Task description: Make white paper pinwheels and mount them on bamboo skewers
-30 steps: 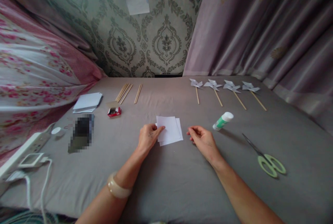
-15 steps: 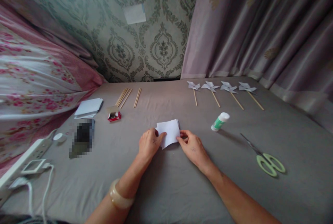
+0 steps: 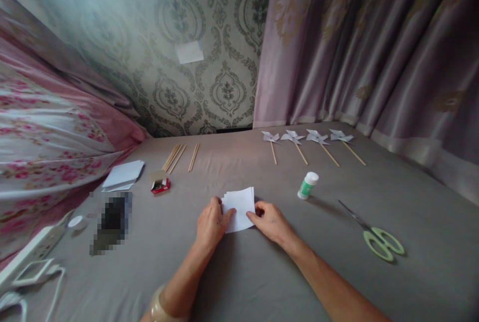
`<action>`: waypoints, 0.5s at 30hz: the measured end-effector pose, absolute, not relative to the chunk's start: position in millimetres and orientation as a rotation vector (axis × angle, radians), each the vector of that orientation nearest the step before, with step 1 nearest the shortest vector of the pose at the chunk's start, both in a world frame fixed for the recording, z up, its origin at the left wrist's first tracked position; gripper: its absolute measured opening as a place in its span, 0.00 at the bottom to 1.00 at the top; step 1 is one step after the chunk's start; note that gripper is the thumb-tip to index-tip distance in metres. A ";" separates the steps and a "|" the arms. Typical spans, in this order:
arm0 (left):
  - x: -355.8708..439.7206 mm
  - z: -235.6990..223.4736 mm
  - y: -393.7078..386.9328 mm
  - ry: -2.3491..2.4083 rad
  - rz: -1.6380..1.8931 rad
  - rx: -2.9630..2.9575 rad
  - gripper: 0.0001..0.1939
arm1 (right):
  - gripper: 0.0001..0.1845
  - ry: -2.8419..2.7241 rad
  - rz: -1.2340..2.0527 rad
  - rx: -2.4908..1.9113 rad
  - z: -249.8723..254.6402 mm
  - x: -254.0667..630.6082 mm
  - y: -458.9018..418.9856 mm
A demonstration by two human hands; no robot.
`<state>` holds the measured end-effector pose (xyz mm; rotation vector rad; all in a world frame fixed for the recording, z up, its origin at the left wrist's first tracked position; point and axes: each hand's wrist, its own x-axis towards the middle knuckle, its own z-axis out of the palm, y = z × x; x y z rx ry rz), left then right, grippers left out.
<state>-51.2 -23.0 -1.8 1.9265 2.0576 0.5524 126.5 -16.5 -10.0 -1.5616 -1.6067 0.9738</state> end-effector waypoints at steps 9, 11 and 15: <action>-32.9 5.4 -26.0 1.523 0.831 2.604 0.27 | 0.18 -0.875 1.464 -1.276 0.4 132.1 -14.9; -32.5 8.2 -26.6 1.525 0.736 2.703 0.20 | 0.22 -0.768 1.557 -1.218 6.1 134.2 -16.2; -47.6 20.6 -23.5 1.537 0.829 2.671 0.13 | 0.25 -0.739 1.625 -1.141 8.3 136.5 -21.9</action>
